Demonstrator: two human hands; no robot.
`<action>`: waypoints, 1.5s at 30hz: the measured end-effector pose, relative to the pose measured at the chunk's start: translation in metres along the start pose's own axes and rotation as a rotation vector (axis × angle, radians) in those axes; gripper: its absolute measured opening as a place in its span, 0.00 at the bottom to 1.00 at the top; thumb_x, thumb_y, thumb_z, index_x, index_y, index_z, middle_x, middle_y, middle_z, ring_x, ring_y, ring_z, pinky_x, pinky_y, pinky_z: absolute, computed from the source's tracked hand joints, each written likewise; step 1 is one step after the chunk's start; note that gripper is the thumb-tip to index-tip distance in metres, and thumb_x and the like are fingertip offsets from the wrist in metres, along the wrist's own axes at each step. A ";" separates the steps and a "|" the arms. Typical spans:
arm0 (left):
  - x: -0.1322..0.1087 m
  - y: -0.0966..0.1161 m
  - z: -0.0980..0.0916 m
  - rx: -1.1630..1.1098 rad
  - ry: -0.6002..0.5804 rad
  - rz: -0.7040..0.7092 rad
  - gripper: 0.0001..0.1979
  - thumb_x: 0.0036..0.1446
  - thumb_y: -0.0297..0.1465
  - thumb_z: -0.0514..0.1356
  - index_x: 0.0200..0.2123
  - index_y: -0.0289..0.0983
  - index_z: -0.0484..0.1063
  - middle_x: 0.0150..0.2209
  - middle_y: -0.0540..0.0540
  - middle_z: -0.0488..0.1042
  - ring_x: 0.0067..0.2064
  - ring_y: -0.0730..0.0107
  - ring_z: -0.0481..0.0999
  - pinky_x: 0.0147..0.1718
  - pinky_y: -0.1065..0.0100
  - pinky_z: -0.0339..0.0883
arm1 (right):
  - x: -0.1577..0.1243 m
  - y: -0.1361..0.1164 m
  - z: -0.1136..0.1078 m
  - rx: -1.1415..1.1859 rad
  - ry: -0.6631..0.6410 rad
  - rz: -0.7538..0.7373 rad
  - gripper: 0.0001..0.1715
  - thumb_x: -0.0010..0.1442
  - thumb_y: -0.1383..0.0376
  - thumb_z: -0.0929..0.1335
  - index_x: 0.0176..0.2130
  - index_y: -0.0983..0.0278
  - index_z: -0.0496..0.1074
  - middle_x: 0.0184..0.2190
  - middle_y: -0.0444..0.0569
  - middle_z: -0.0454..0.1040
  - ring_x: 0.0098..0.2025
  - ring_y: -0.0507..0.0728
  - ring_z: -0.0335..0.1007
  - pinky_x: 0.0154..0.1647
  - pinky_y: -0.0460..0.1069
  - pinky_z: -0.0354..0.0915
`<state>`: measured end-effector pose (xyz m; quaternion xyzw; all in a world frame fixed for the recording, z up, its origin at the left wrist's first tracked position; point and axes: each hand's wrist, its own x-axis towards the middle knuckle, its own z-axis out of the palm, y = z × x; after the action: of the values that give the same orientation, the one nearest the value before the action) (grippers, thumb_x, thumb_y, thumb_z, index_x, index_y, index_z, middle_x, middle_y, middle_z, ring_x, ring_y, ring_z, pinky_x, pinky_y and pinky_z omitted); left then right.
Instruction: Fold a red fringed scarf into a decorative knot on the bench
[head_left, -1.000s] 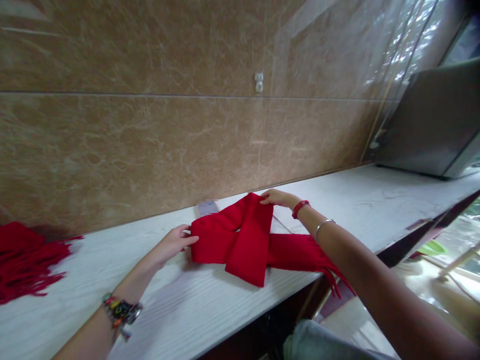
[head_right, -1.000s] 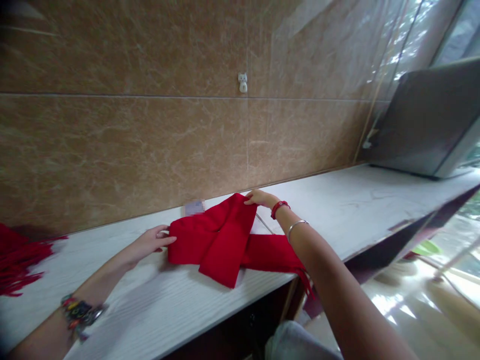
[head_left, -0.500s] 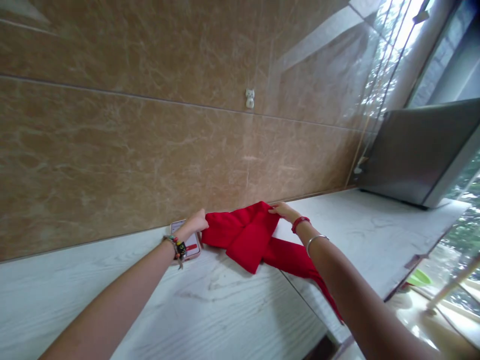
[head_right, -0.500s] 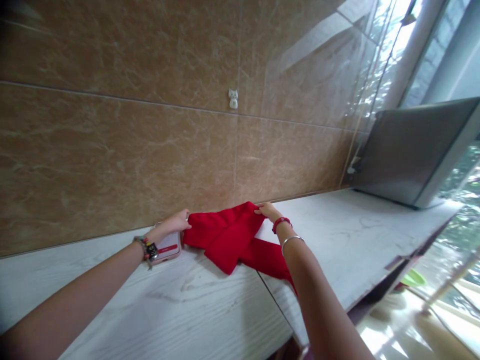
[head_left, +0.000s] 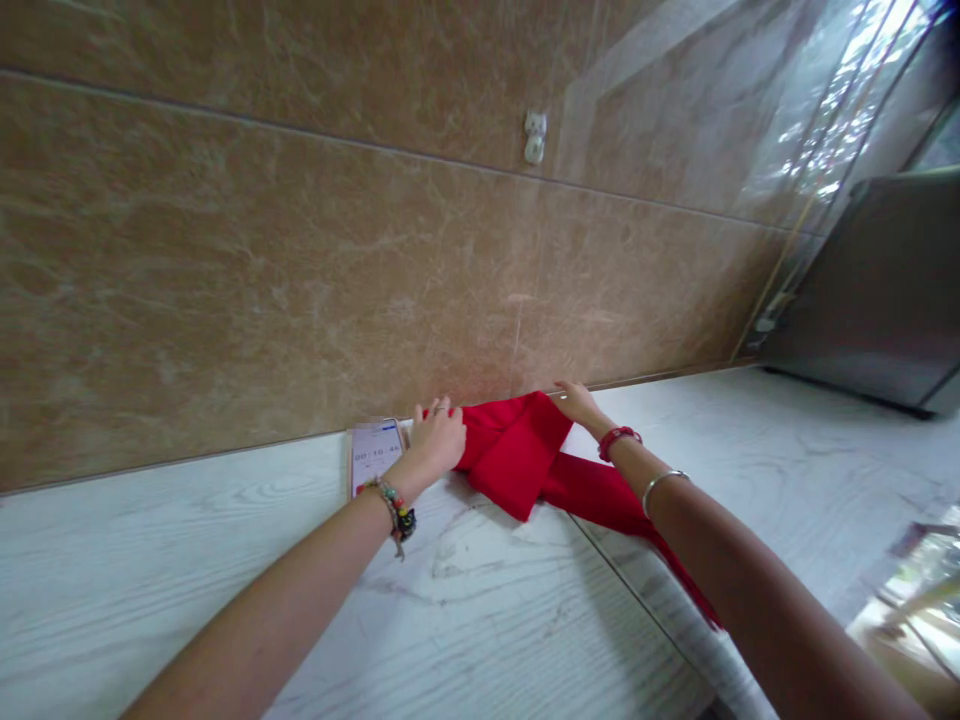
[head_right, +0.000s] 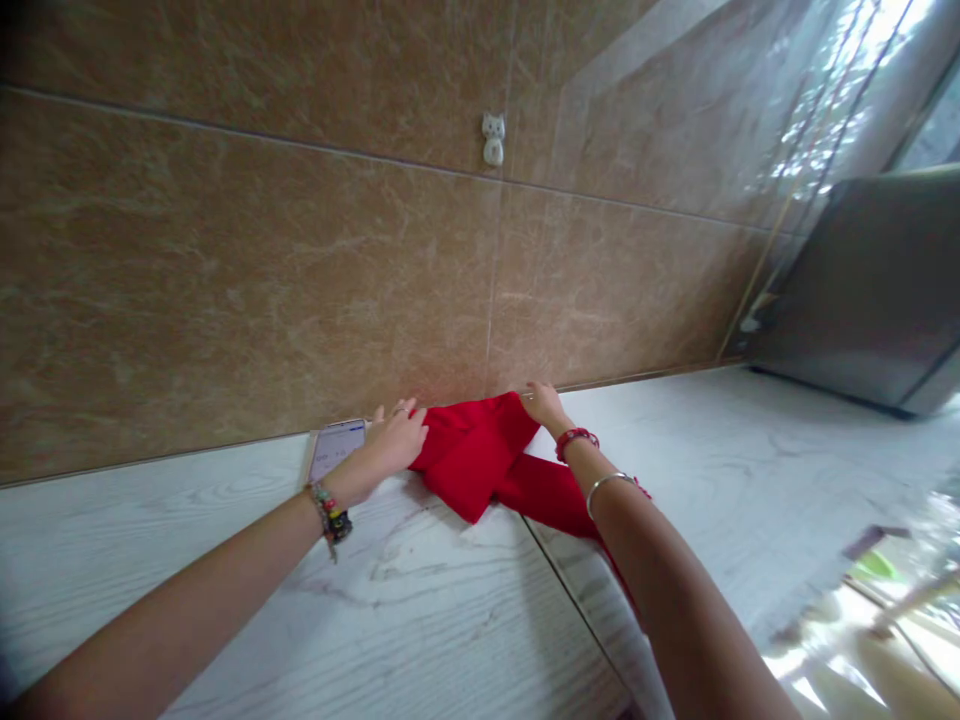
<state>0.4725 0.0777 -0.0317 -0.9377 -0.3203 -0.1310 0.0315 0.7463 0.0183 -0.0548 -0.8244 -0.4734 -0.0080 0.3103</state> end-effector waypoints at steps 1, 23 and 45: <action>-0.001 0.005 0.004 -0.007 -0.014 0.043 0.19 0.60 0.30 0.41 0.53 0.36 0.58 0.60 0.39 0.51 0.60 0.56 0.47 0.54 0.50 0.42 | -0.003 -0.008 0.002 -0.030 0.005 -0.046 0.27 0.55 0.65 0.62 0.54 0.71 0.61 0.53 0.61 0.62 0.55 0.62 0.55 0.55 0.56 0.53; 0.019 -0.001 0.027 -0.063 -0.261 0.303 0.21 0.62 0.33 0.38 0.55 0.41 0.58 0.58 0.48 0.56 0.58 0.61 0.54 0.54 0.48 0.45 | -0.043 -0.046 0.031 -0.277 -0.432 -0.643 0.25 0.63 0.60 0.51 0.57 0.59 0.57 0.56 0.47 0.60 0.59 0.57 0.50 0.57 0.58 0.50; 0.019 -0.001 0.021 -0.047 -0.261 0.384 0.18 0.62 0.30 0.40 0.50 0.40 0.64 0.55 0.44 0.62 0.56 0.63 0.60 0.53 0.51 0.46 | -0.053 -0.041 0.026 -0.351 -0.301 -0.679 0.23 0.62 0.64 0.52 0.51 0.65 0.64 0.53 0.53 0.64 0.55 0.57 0.58 0.54 0.54 0.55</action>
<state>0.4912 0.0924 -0.0473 -0.9909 -0.1342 -0.0078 -0.0076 0.6775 0.0050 -0.0714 -0.6536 -0.7502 -0.0701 0.0719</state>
